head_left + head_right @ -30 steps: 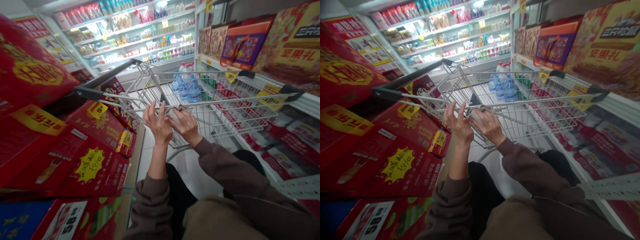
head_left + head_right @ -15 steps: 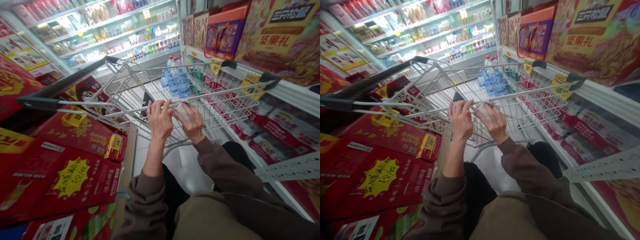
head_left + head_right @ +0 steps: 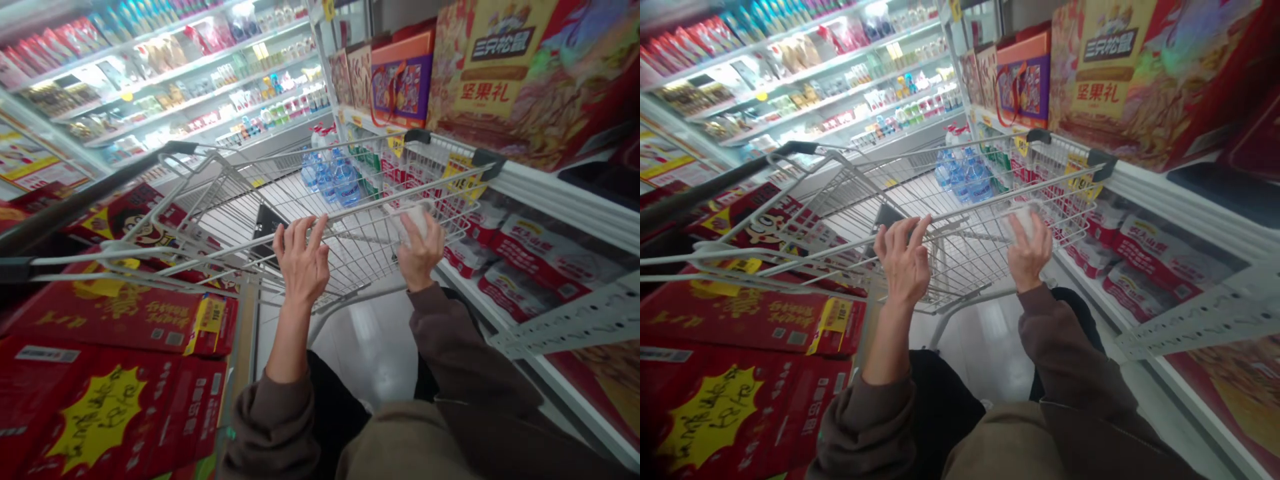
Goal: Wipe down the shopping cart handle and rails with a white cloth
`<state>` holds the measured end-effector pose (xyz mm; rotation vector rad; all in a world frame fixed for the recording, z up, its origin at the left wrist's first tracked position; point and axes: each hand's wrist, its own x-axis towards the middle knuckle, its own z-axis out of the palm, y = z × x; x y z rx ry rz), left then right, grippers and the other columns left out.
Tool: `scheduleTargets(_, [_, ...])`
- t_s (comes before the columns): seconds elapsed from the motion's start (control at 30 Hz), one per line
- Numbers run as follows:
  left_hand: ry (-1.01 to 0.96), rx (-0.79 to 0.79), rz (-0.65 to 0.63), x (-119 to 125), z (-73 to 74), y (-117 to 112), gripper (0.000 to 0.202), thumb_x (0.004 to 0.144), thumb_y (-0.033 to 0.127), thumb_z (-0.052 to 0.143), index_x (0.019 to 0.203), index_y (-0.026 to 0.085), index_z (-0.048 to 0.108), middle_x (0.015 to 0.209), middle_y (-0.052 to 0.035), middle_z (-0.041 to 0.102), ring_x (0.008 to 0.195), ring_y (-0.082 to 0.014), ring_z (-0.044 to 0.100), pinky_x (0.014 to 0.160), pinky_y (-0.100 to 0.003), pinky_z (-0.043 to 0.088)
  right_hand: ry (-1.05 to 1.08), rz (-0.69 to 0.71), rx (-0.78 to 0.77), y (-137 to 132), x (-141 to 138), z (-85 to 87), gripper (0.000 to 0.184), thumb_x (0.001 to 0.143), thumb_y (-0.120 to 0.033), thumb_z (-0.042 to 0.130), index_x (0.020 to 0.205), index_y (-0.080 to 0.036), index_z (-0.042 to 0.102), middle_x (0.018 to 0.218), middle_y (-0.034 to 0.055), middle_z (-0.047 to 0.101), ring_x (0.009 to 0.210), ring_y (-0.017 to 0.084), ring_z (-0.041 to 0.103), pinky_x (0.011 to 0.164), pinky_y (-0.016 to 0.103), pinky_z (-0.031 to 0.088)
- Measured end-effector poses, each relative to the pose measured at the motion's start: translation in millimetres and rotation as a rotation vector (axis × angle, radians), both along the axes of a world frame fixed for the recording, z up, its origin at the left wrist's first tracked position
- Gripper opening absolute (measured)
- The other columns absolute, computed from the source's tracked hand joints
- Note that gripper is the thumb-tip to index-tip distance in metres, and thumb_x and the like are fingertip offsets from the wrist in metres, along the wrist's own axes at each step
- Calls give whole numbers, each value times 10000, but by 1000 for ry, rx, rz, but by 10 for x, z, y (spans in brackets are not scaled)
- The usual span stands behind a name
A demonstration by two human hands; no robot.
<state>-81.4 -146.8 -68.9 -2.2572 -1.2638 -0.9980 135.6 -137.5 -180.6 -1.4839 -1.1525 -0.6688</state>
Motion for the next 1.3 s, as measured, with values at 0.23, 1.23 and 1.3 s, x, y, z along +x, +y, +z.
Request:
scheduleTargets(0.23, [75, -86, -59, 609, 16, 175, 660, 1089, 525, 107, 1508, 281, 555, 1343, -93, 628, 1265, -239, 528, 1223, -485, 199, -157, 240, -81, 132, -22, 94, 399, 984, -184, 562, 1290, -385, 720, 1464, 28, 630, 1212, 212, 610, 1053, 414, 525])
scheduleTargets(1.23, [103, -152, -169, 1326, 147, 284, 570, 1102, 454, 189, 1409, 313, 648, 1266, -81, 675, 1126, -263, 550, 1064, -468, 331, 217, -139, -42, 287, 1375, -159, 573, 850, -15, 527, 1312, -286, 730, 1467, 99, 587, 1281, 270, 573, 1103, 520, 499])
scheduleTargets(1.3, [87, -158, -141, 1360, 122, 328, 595, 1098, 491, 187, 1397, 303, 666, 1249, -97, 654, 1108, -264, 547, 1032, -468, 347, 233, -130, 1, 306, 1415, -145, 625, 831, 2, 510, 1353, -282, 703, 1480, 106, 562, 1306, 270, 560, 1123, 515, 482])
